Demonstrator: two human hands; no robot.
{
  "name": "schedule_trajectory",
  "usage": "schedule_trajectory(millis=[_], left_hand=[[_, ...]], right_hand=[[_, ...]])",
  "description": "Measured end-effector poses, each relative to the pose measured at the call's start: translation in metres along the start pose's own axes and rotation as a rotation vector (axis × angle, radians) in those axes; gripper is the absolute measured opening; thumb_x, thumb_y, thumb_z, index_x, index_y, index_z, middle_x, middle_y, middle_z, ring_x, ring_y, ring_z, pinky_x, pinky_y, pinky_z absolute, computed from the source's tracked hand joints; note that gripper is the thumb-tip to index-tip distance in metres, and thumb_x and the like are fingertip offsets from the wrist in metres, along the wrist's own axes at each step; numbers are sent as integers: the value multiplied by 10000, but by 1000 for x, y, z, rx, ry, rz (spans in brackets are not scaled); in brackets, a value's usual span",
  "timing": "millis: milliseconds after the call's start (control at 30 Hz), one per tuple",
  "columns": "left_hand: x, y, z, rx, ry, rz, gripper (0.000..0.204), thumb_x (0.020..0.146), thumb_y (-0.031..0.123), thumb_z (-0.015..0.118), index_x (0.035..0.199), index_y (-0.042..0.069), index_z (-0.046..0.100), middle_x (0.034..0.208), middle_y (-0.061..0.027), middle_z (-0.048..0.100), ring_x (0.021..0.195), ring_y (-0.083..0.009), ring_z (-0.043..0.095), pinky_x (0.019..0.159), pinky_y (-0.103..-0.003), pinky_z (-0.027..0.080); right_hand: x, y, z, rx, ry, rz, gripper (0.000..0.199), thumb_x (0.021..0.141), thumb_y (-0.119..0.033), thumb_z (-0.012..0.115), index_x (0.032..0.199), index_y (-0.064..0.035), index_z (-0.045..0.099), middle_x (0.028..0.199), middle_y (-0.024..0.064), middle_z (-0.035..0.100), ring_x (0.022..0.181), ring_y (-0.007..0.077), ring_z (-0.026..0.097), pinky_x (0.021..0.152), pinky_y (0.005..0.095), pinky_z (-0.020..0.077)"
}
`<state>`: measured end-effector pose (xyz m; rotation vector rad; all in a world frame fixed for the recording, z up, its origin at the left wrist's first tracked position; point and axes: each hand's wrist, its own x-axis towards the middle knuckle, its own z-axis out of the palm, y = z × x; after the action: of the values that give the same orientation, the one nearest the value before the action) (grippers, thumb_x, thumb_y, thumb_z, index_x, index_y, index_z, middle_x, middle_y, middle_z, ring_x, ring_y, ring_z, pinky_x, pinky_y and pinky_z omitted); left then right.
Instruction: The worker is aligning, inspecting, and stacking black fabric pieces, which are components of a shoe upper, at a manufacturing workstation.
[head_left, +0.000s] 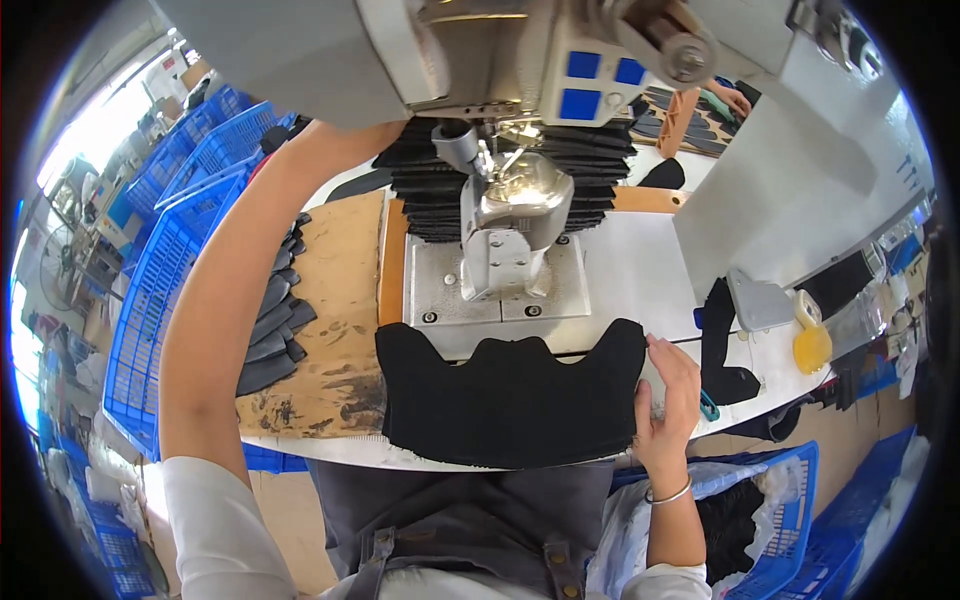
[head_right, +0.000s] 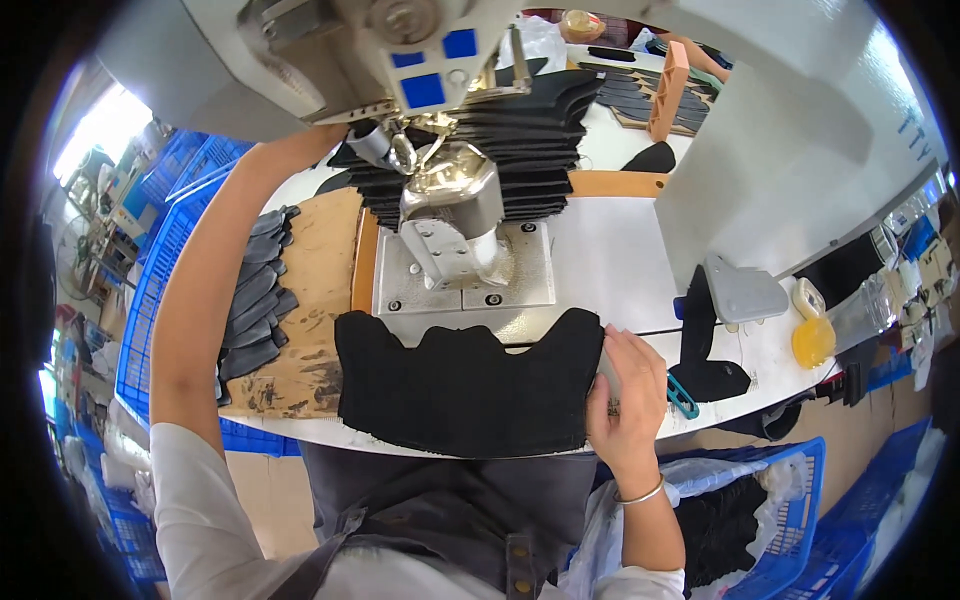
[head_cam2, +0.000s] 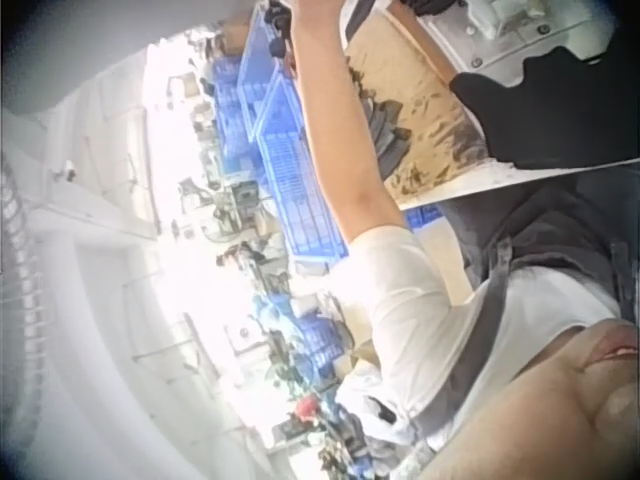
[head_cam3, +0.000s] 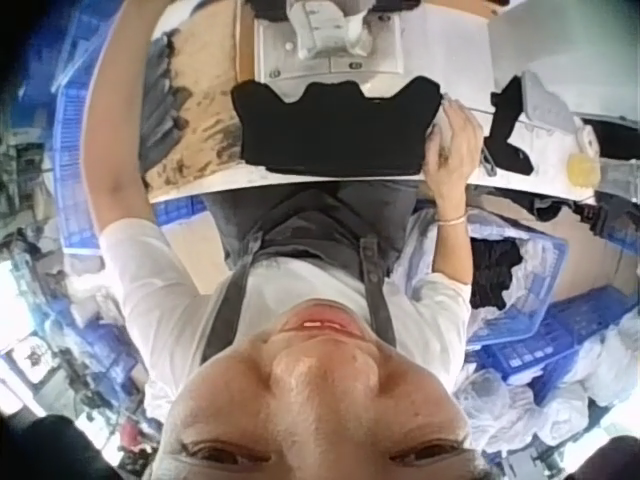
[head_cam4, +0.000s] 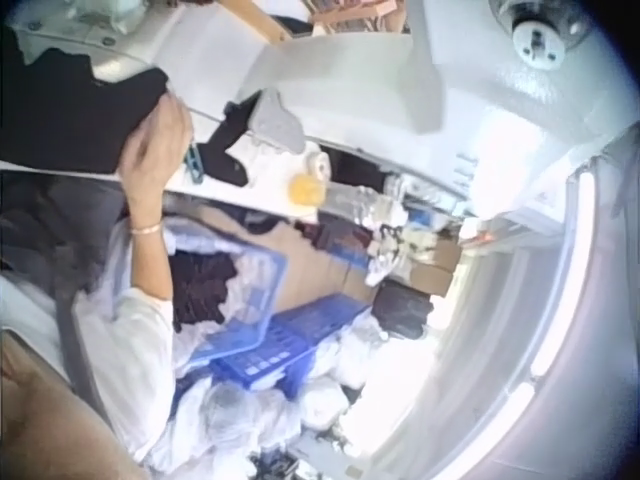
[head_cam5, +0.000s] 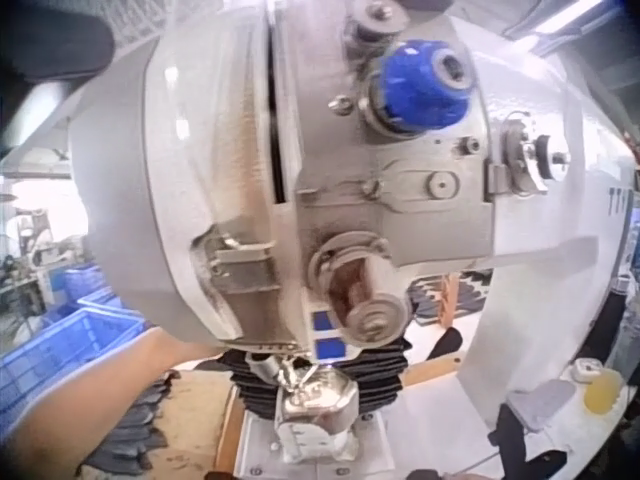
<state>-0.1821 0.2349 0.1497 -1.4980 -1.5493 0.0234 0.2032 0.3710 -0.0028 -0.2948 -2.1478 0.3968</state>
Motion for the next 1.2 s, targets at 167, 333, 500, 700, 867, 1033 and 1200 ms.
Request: schedule_trajectory(millis=[167, 333, 500, 700, 867, 1033, 1200], left_hand=[[33, 30, -39, -294, -351, -136, 268, 862, 268, 556, 965, 26, 608, 806, -163, 646, 764, -336, 632, 685, -433, 494], [21, 24, -38, -468, -125, -5, 308, 880, 322, 552, 994, 45, 623, 841, -161, 651, 832, -352, 623, 740, -413, 502], [-72, -50, -26, -395, -54, -228, 216, 857, 267, 585, 949, 86, 656, 890, -122, 657, 880, -318, 621, 773, -392, 499], [-269, -113, -4, -500, -827, -1269, 219, 713, 265, 712, 808, 68, 711, 791, -112, 698, 767, -259, 672, 743, -368, 521], [-307, -104, 2, -274, -725, -1222, 285, 711, 329, 721, 842, 76, 717, 818, -117, 693, 802, -265, 666, 755, -367, 517], [-289, -93, 18, -60, -730, -1028, 374, 734, 344, 727, 1020, 107, 685, 1096, -110, 624, 1051, -282, 585, 904, -409, 460], [-289, -101, 30, 13, -854, -869, 290, 749, 180, 674, 1034, 126, 678, 1128, -101, 601, 1102, -274, 559, 886, -426, 452]], right_hand=[[0, -2, 4, -25, -31, 24, 423, 717, 75, 563, 1137, 31, 569, 1151, 180, 617, 1052, 375, 567, 924, 423, 434], [-4, -5, 2, -40, -50, 91, 352, 810, 21, 537, 1161, 23, 566, 1167, 177, 605, 1074, 355, 552, 957, 416, 398], [-12, -4, 2, -56, 8, 164, 300, 882, -6, 505, 1173, 36, 564, 1158, 182, 601, 1056, 333, 552, 949, 398, 399], [-12, -3, 5, -56, 3, 213, 291, 901, -28, 497, 1175, 35, 571, 1150, 174, 598, 1051, 316, 552, 953, 382, 394], [-12, -6, 8, -72, 17, 252, 280, 939, -91, 466, 1170, 6, 590, 1102, 154, 601, 994, 261, 556, 828, 337, 450], [-16, -4, 5, -100, -15, 256, 264, 944, -108, 483, 1159, 20, 568, 1105, 146, 604, 996, 247, 580, 869, 340, 447], [-17, 2, 6, -116, -30, 208, 255, 918, -80, 490, 1132, 31, 573, 1069, 151, 607, 967, 247, 586, 847, 333, 456]])
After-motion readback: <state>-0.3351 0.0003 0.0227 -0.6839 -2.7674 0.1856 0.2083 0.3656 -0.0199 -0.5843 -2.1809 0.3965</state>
